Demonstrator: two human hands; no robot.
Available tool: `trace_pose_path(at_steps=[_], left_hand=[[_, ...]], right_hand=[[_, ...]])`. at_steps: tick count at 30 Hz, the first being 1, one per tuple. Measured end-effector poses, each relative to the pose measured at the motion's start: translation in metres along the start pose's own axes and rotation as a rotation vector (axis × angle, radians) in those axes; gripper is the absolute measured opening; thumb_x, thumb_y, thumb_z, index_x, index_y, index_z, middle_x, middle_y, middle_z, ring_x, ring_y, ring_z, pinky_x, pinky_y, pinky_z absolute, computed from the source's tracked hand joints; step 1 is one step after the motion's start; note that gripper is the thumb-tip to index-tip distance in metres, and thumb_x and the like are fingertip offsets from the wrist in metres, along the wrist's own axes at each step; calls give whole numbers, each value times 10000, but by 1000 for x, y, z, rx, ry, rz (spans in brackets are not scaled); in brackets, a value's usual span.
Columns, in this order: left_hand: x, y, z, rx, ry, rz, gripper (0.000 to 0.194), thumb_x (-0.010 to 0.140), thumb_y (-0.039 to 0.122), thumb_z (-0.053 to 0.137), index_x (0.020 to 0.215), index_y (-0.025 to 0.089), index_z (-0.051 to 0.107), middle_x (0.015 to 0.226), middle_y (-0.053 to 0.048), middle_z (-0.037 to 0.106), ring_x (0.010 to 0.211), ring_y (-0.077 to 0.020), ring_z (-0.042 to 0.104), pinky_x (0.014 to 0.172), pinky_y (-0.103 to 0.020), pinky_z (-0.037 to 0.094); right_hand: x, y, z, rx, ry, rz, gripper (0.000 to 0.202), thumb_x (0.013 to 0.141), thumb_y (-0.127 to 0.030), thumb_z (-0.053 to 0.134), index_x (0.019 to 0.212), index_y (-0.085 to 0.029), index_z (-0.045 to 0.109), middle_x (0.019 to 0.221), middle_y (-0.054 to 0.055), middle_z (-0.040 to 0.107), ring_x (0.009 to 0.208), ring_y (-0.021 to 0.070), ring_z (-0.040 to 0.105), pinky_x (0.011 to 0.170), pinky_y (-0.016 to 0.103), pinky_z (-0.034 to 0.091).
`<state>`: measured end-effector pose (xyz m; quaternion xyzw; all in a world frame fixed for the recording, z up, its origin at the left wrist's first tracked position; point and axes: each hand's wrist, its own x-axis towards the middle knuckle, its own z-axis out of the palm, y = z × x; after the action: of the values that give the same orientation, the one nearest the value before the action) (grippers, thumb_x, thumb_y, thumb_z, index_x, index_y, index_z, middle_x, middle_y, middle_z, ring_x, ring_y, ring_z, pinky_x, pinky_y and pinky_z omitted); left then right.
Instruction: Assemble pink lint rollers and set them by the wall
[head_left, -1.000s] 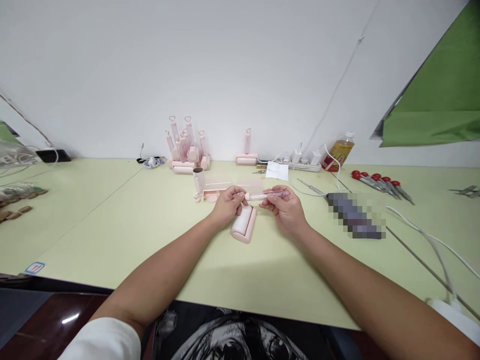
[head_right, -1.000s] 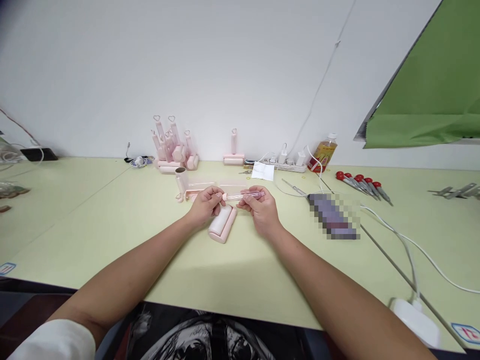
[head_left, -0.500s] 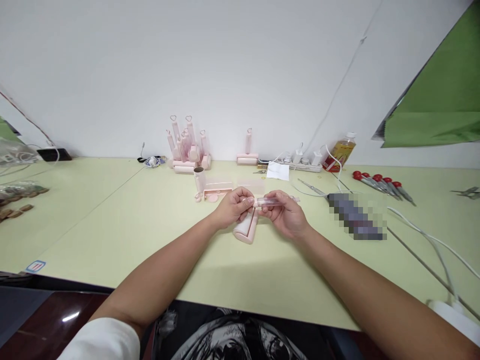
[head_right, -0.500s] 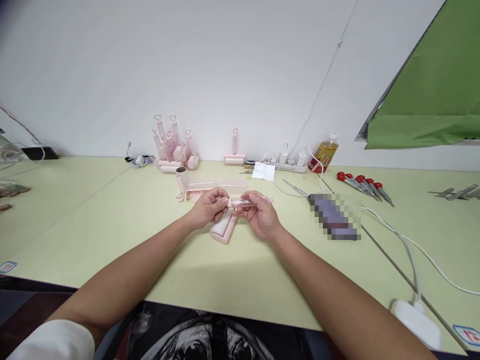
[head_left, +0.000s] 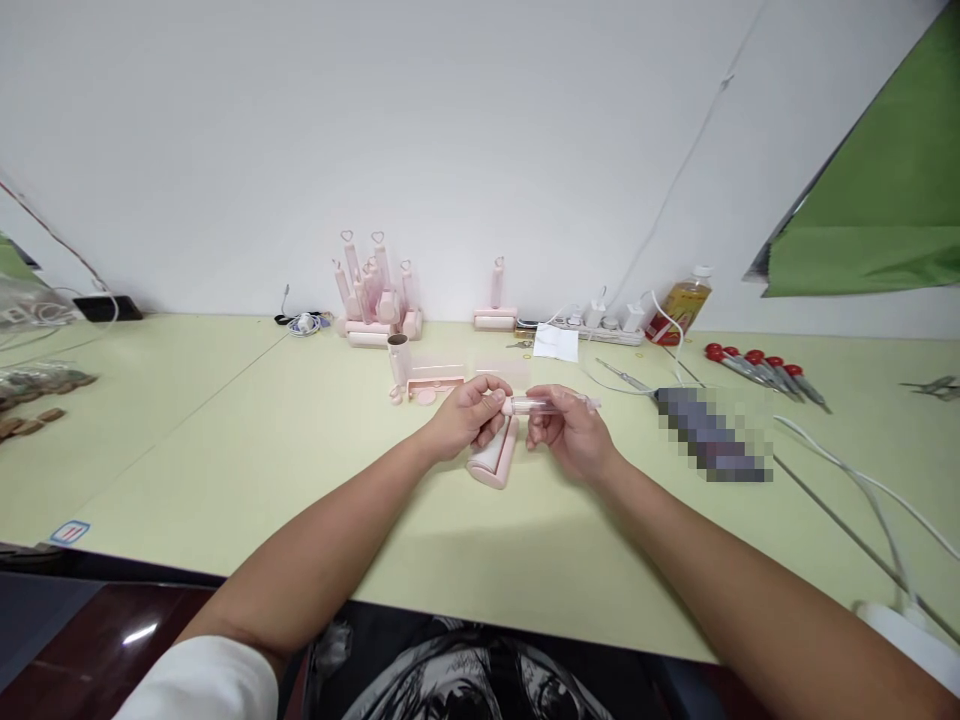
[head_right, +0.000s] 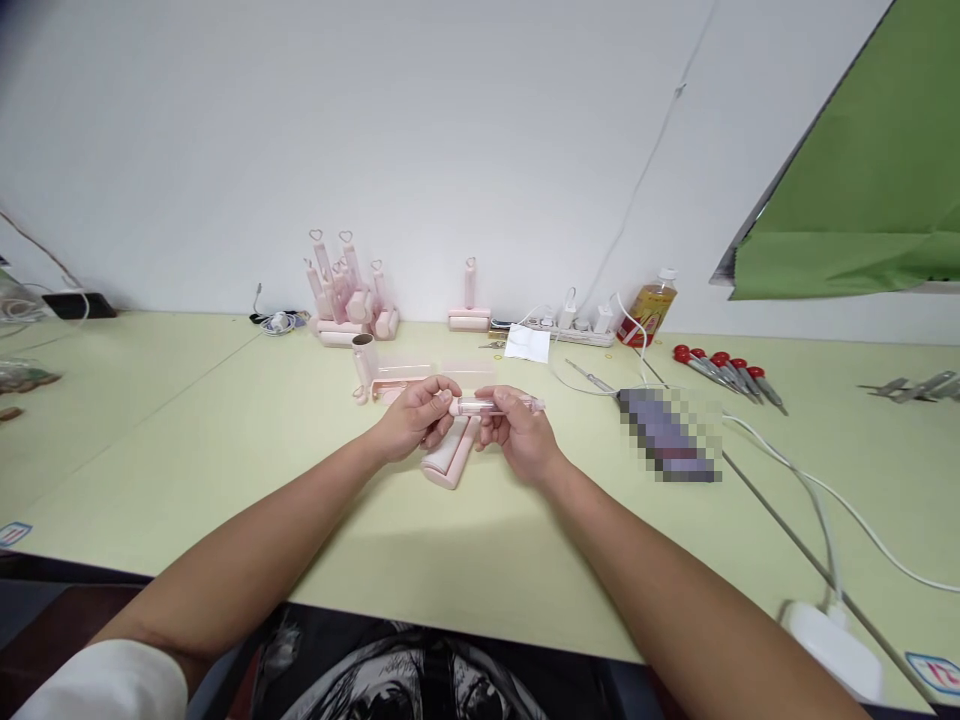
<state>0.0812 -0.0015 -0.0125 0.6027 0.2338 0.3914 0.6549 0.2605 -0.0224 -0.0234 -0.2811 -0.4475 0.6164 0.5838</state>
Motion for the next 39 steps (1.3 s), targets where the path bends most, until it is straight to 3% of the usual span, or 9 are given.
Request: trace_pose_path(at_steps=[8, 16, 22, 28, 30, 32, 35, 37, 39], left_hand=[[-3, 4, 5, -23, -43, 2, 406, 813, 558, 608, 911, 211, 423, 507, 125, 297, 379, -41, 233, 387, -159, 202], [-5, -2, 11, 77, 14, 51, 448, 818, 619, 556, 902, 213, 386, 525, 113, 304, 410, -52, 235, 408, -182, 199], [-9, -1, 3, 275, -52, 76, 386, 895, 565, 470, 1034, 214, 390, 540, 109, 298, 433, -64, 265, 445, -190, 228], [-8, -5, 13, 389, -135, 129, 462, 936, 546, 366, 1248, 206, 345, 705, 18, 571, 545, -123, 540, 562, -252, 410], [-7, -5, 17, 548, -68, 156, 533, 942, 534, 347, 1349, 193, 300, 787, -17, 614, 644, -155, 597, 648, -291, 451], [-7, -2, 18, 788, 85, 153, 586, 937, 533, 351, 1406, 189, 279, 895, -52, 628, 775, -185, 622, 726, -316, 457], [-10, 4, 15, 1143, 232, -4, 671, 875, 604, 412, 1412, 210, 330, 1159, -125, 586, 993, -262, 606, 779, -350, 450], [-13, 7, 11, 1245, 191, -220, 819, 751, 667, 549, 1409, 222, 350, 1248, -149, 555, 1028, -307, 601, 752, -356, 456], [-14, 7, 5, 1188, 102, -409, 955, 614, 643, 687, 1407, 231, 349, 1205, -132, 598, 976, -307, 623, 685, -327, 461]], right_hand=[[-4, 0, 6, -29, -17, -37, 258, 745, -405, 686, 853, -171, 671, 539, -12, 644, 316, 105, 482, 296, 243, 421], [-9, 1, 13, -17, -4, -88, 214, 748, -382, 674, 822, -183, 649, 516, -26, 627, 328, 99, 467, 325, 257, 454], [-13, 1, 16, -7, 11, -37, 210, 742, -383, 647, 822, -190, 634, 493, -28, 618, 318, 110, 449, 325, 278, 458], [-14, 11, 22, -58, 63, 42, 271, 759, -459, 624, 803, -192, 616, 449, -53, 535, 324, 107, 426, 351, 271, 441], [-12, 12, 22, -120, 72, 37, 288, 761, -473, 630, 799, -188, 618, 455, -57, 508, 346, 106, 425, 367, 263, 425], [-10, 10, 20, -197, 130, -1, 290, 760, -470, 632, 783, -181, 623, 469, -57, 485, 376, 100, 411, 388, 255, 406], [-4, 4, 13, -360, 284, -43, 274, 762, -411, 614, 623, -179, 565, 473, -49, 444, 424, 90, 393, 414, 236, 360], [0, 1, 7, -486, 327, -11, 277, 733, -336, 621, 549, -192, 472, 477, -49, 432, 437, 83, 382, 419, 228, 319], [2, 2, 2, -592, 296, 30, 237, 703, -292, 644, 604, -202, 449, 485, -69, 423, 430, 82, 378, 421, 226, 299]])
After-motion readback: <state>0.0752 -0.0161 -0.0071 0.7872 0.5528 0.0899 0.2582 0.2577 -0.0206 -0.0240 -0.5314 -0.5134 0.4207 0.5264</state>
